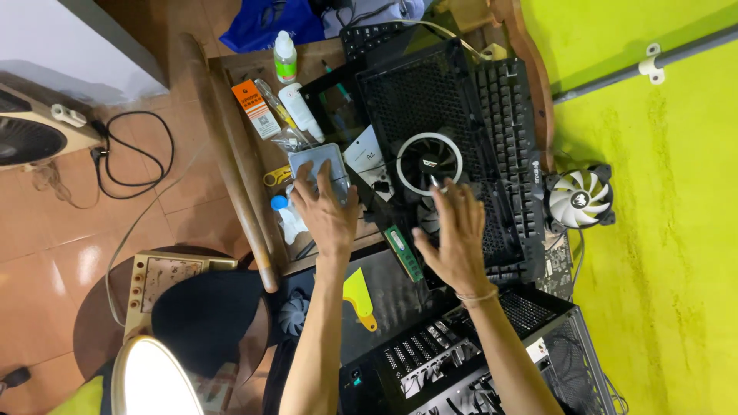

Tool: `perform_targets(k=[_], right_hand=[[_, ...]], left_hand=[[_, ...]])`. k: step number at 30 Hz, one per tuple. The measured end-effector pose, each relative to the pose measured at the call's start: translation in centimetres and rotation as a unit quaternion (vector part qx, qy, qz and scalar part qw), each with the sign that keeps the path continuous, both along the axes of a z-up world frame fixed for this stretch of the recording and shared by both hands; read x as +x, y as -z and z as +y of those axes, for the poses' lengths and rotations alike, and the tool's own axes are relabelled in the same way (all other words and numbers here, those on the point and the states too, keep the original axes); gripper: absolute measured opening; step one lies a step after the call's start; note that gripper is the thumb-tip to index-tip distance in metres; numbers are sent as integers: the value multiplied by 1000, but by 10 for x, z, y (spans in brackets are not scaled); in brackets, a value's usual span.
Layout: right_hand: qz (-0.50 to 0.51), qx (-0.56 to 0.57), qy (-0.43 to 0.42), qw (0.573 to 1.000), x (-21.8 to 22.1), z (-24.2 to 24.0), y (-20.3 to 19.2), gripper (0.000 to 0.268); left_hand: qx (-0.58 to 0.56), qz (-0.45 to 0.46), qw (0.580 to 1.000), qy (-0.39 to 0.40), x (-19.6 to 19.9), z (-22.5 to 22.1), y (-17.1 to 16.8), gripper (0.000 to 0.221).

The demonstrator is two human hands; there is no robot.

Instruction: Assembling and connecting internal components of a desktop computer inside a case

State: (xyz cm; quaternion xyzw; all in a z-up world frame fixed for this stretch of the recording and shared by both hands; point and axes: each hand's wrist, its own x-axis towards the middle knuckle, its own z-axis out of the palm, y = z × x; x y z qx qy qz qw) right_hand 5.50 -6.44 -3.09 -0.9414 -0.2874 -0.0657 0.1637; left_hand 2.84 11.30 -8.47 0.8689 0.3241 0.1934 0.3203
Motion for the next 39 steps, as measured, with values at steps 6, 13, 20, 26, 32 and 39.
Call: perform_targets(k=[6,13,20,26,32,39], right_hand=[[19,-84,-47,995,2,35,13,66],[-68,-120,3,991,-2,31,28,61],[-41,-85,32,995,-3,32,33,51],[36,-84,34,995,-2,33,23,82],[51,-91,64,992,1,31,20,76],[50,-82,88,991,2,31,29,76]], left_hand=[[-54,88,994,-28,0,4,-8,80],[-220,28,974,-53,-7,15,-15,93],[-185,-55,980,-43,-27,33,-41,89],[-174,-70,982,7,-20,24,-28,87],[-205,-53,977,-21,-5,0,-6,91],[-141,59,987,-45,7,-8,-22,87]])
